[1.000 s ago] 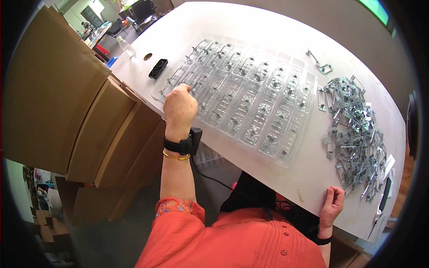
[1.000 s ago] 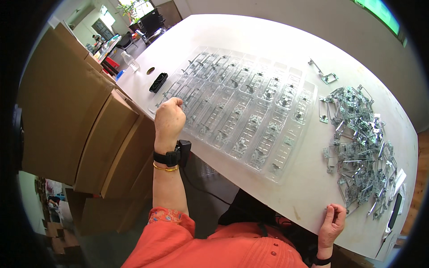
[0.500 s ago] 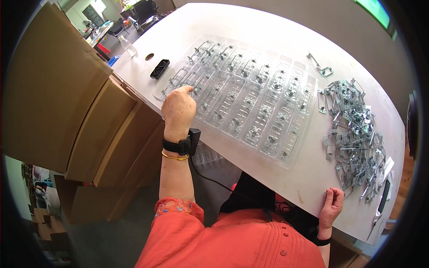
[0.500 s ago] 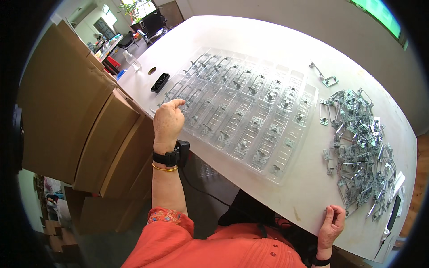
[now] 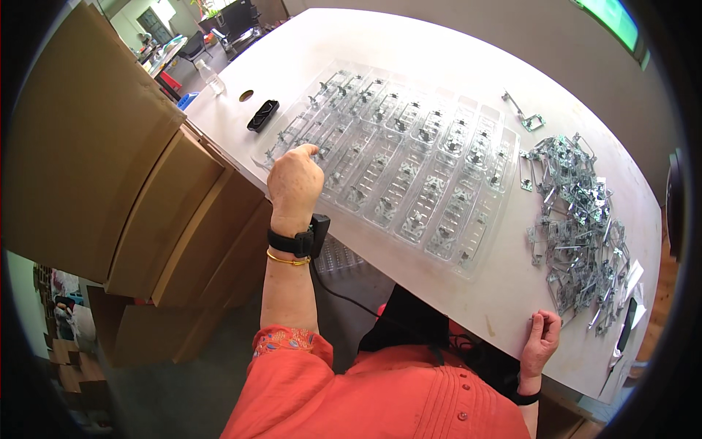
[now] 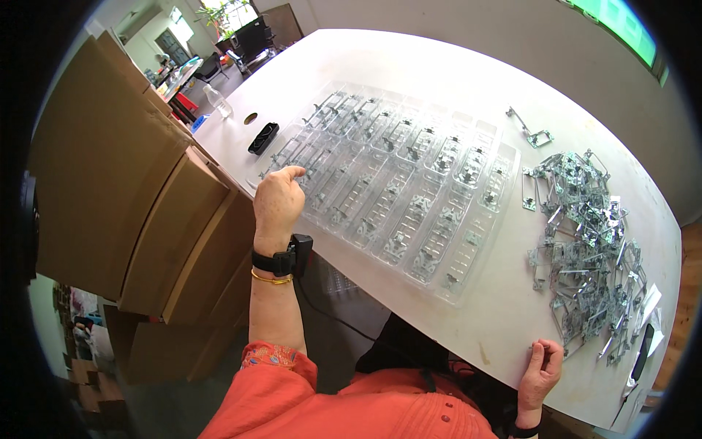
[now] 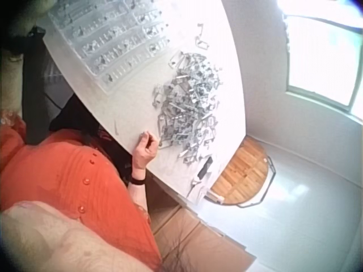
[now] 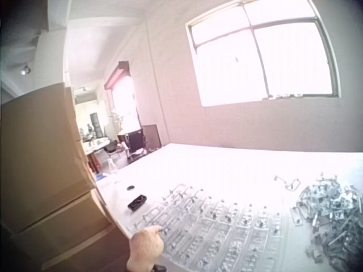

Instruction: The person assembles small metal hardware components by hand, inserting a pin into a bracket and placing the finished unit into a clear plastic tray. The person repeats this process multiple times, moving from a pile of loose parts to the organized tray.

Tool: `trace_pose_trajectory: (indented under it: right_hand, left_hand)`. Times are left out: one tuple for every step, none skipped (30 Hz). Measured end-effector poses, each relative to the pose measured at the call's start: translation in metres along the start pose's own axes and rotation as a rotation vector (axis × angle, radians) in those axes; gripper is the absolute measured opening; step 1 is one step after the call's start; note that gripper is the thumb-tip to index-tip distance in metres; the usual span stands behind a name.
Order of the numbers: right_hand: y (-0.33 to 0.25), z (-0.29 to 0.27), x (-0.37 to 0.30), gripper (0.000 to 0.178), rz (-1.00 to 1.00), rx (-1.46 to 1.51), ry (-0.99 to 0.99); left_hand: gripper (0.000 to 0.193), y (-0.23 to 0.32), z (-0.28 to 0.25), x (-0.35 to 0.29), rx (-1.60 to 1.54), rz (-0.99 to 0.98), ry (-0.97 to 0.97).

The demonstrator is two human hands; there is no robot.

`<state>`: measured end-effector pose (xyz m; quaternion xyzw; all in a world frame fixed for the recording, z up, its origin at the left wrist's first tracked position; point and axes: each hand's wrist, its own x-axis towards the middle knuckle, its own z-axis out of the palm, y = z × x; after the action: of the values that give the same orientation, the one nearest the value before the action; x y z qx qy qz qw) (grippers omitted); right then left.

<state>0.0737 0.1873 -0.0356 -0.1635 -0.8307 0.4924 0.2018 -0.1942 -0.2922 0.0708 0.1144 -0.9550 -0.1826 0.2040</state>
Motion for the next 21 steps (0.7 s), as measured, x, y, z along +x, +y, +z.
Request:
trace_pose_trajectory:
  right_hand:
    - [0.000, 0.000, 0.000, 0.009, -0.003, -0.004, 0.003]
    - [0.000, 0.000, 0.000, 0.008, -0.002, -0.005, 0.001]
    - [0.000, 0.000, 0.000, 0.008, -0.002, -0.007, 0.000]
    - [0.001, 0.000, 0.001, 0.008, -0.003, -0.005, 0.002]
    - [0.001, 0.000, 0.001, 0.008, -0.007, -0.005, 0.004]
    - [0.001, 0.000, 0.001, 0.008, -0.011, -0.003, 0.004]
    - [0.001, 0.000, 0.001, 0.008, -0.012, -0.001, 0.003]
    - [0.001, 0.000, 0.002, 0.008, -0.016, -0.003, 0.001]
    - [0.001, 0.000, 0.002, 0.008, -0.019, -0.003, 0.003]
    - [0.001, 0.000, 0.001, 0.008, -0.015, -0.005, 0.007]
    - [0.000, 0.000, 0.000, 0.008, -0.012, -0.007, 0.015]
    - [0.000, 0.000, 0.000, 0.008, -0.007, -0.007, 0.016]
    - [-0.001, 0.000, 0.000, 0.008, -0.004, 0.003, 0.012]
    - [-0.002, -0.001, 0.001, 0.008, 0.001, 0.011, 0.008]
    - [-0.002, -0.001, 0.000, 0.008, 0.005, 0.019, 0.007]
    - [-0.003, -0.001, 0.000, 0.008, 0.004, 0.022, 0.008]
    - [-0.003, 0.000, 0.000, 0.008, 0.003, 0.027, 0.010]
    - [-0.004, 0.001, 0.000, 0.008, 0.003, 0.034, 0.008]
    - [-0.005, 0.002, 0.000, 0.008, 0.002, 0.043, 0.007]
    - [-0.005, 0.002, 0.000, 0.008, 0.001, 0.051, 0.010]
    - [-0.006, 0.002, 0.000, 0.008, -0.002, 0.057, 0.012]
  left_hand:
    - [0.036, 0.001, 0.000, 0.000, -0.007, -0.001, 0.002]
    - [0.036, 0.003, -0.002, -0.002, -0.009, -0.003, 0.003]
    - [0.036, 0.005, -0.003, -0.003, -0.011, -0.006, 0.005]
    - [0.034, 0.001, 0.000, -0.003, -0.012, 0.049, 0.050]
    - [0.032, -0.004, 0.002, -0.004, -0.013, 0.102, 0.096]
    - [0.030, -0.007, 0.002, -0.006, -0.014, 0.154, 0.142]
    - [0.027, -0.007, 0.003, -0.011, -0.046, 0.169, 0.217]
    - [0.023, 0.003, 0.000, -0.019, -0.081, 0.179, 0.291]
    - [0.020, 0.015, -0.003, -0.027, -0.117, 0.195, 0.365]
    - [0.016, 0.027, -0.008, -0.036, -0.210, 0.203, 0.331]
    - [0.012, 0.039, -0.012, -0.047, -0.305, 0.213, 0.297]
    - [0.009, 0.050, -0.016, -0.060, -0.394, 0.219, 0.261]
    - [0.006, 0.059, -0.018, -0.074, -0.476, 0.264, 0.226]
    - [0.006, 0.068, -0.020, -0.087, -0.559, 0.309, 0.189]
    - [0.007, 0.075, -0.021, -0.100, -0.602, 0.389, 0.142]
    - [0.008, 0.082, -0.020, -0.112, -0.646, 0.469, 0.094]
    - [0.008, 0.088, -0.016, -0.125, -0.705, 0.534, 0.037]
    - [0.008, 0.094, -0.013, -0.137, -0.759, 0.597, -0.020]
    - [0.009, 0.100, -0.011, -0.149, -0.795, 0.663, -0.076]
    - [0.010, 0.106, -0.008, -0.159, -0.834, 0.731, -0.134]
    - [0.011, 0.111, -0.002, -0.170, -0.878, 0.773, -0.220]
